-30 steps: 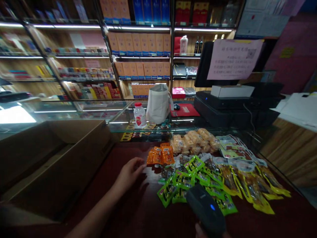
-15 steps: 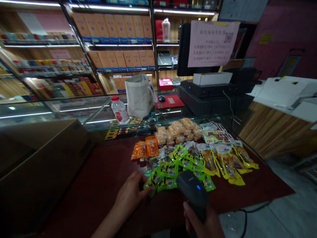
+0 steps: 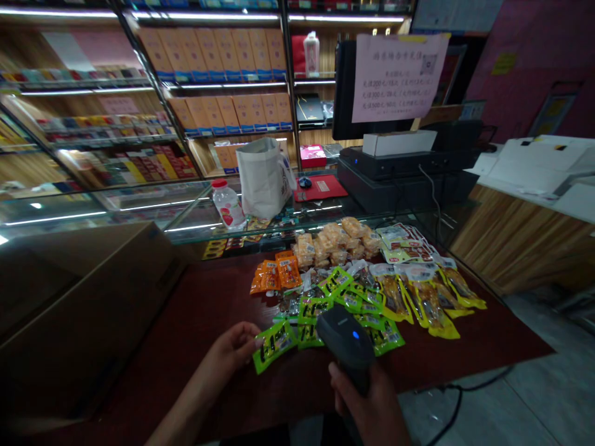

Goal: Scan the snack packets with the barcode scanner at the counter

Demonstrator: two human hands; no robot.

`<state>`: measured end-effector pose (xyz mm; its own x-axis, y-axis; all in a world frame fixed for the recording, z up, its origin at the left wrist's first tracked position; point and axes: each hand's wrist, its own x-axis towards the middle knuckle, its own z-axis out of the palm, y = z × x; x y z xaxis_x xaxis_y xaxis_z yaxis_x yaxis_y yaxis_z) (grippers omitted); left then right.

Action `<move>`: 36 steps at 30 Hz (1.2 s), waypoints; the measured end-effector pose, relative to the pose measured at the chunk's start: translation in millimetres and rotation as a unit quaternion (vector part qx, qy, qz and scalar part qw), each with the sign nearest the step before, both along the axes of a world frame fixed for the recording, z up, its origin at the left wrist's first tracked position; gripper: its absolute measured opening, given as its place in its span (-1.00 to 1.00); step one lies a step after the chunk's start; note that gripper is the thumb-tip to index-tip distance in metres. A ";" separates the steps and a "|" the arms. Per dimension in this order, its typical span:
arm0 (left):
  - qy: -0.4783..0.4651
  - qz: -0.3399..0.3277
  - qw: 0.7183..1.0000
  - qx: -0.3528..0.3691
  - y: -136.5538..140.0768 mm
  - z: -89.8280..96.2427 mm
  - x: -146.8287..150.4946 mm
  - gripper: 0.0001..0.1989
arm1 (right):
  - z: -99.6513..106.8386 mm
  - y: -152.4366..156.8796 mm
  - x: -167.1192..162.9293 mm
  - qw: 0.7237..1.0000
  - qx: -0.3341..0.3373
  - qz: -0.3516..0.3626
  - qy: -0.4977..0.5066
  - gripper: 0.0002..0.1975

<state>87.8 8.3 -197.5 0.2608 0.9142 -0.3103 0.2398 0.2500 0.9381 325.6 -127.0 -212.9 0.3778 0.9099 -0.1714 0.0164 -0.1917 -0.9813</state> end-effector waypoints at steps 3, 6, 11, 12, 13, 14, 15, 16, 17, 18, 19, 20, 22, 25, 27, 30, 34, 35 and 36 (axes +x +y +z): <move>-0.054 -0.010 0.998 -0.016 -18.0 15.6 -2.7 -0.52 | 15.4 10.8 -13.6 1.000 0.013 -0.011 0.010 -0.52; -0.087 -0.043 0.995 -0.018 -36.3 28.1 1.6 -0.55 | 26.8 20.0 -29.6 0.999 0.014 -0.005 0.031 -0.59; -0.129 -0.027 0.991 0.004 -54.4 32.9 12.6 -0.56 | 28.9 23.1 -46.4 0.998 0.029 -0.018 0.049 -0.69; -0.142 -0.005 0.990 0.004 -56.2 31.4 13.6 -0.55 | 29.0 22.8 -47.7 0.998 0.031 -0.027 0.043 -0.69; -0.157 0.017 0.987 0.001 -57.7 29.5 14.2 -0.54 | 29.3 22.5 -48.5 0.998 0.031 -0.039 0.036 -0.69; -0.172 0.035 0.984 -0.006 -58.8 27.2 14.4 -0.51 | 29.7 22.6 -48.9 0.998 0.031 -0.052 0.031 -0.68; -0.186 0.048 0.981 -0.017 -59.8 24.8 14.4 -0.47 | 30.1 23.0 -49.2 0.997 0.034 -0.063 0.029 -0.67; -0.198 0.053 0.978 -0.031 -60.6 22.6 14.2 -0.43 | 30.0 23.9 -49.3 0.996 0.040 -0.072 0.032 -0.66; -0.206 0.052 0.976 -0.047 -61.3 20.8 14.1 -0.39 | 29.3 25.2 -49.5 0.995 0.050 -0.079 0.040 -0.65; -0.209 0.047 0.975 -0.066 -62.0 19.5 14.1 -0.38 | 27.8 26.9 -49.6 0.993 0.061 -0.086 0.050 -0.66; -0.206 0.042 0.974 -0.085 -62.7 18.9 14.3 -0.40 | 25.4 28.8 -49.6 0.992 0.069 -0.089 0.061 -0.66; -0.199 0.039 0.974 -0.100 -63.3 19.1 14.7 -0.44 | 22.4 30.9 -49.7 0.991 0.073 -0.090 0.069 -0.67; -0.188 0.048 0.974 -0.115 -64.2 21.5 16.2 -0.50 | 15.9 35.0 -49.5 0.990 0.074 -0.091 0.081 -0.69; -0.214 0.088 0.967 -0.104 -63.9 28.3 19.1 -0.52 | 10.8 39.7 -49.3 0.990 0.078 -0.074 0.092 -0.67; -0.234 0.103 0.961 -0.100 -62.9 32.5 20.9 -0.52 | 12.9 41.0 -49.5 0.991 0.080 -0.060 0.094 -0.65; -0.241 0.116 0.958 -0.103 -60.7 35.2 21.9 -0.54 | 21.1 41.0 -50.0 0.992 0.086 -0.060 0.077 -0.64; -0.234 0.148 0.958 -0.075 -56.3 35.7 18.7 -0.58 | 29.8 39.1 -46.5 0.990 0.110 -0.070 0.060 -0.67; -0.230 0.155 0.958 -0.067 -55.0 36.6 17.2 -0.59 | 30.9 37.8 -44.0 0.989 0.109 -0.076 0.070 -0.65; -0.226 0.162 0.959 -0.060 -53.7 37.8 15.6 -0.60 | 31.5 35.9 -40.9 0.987 0.104 -0.086 0.083 -0.61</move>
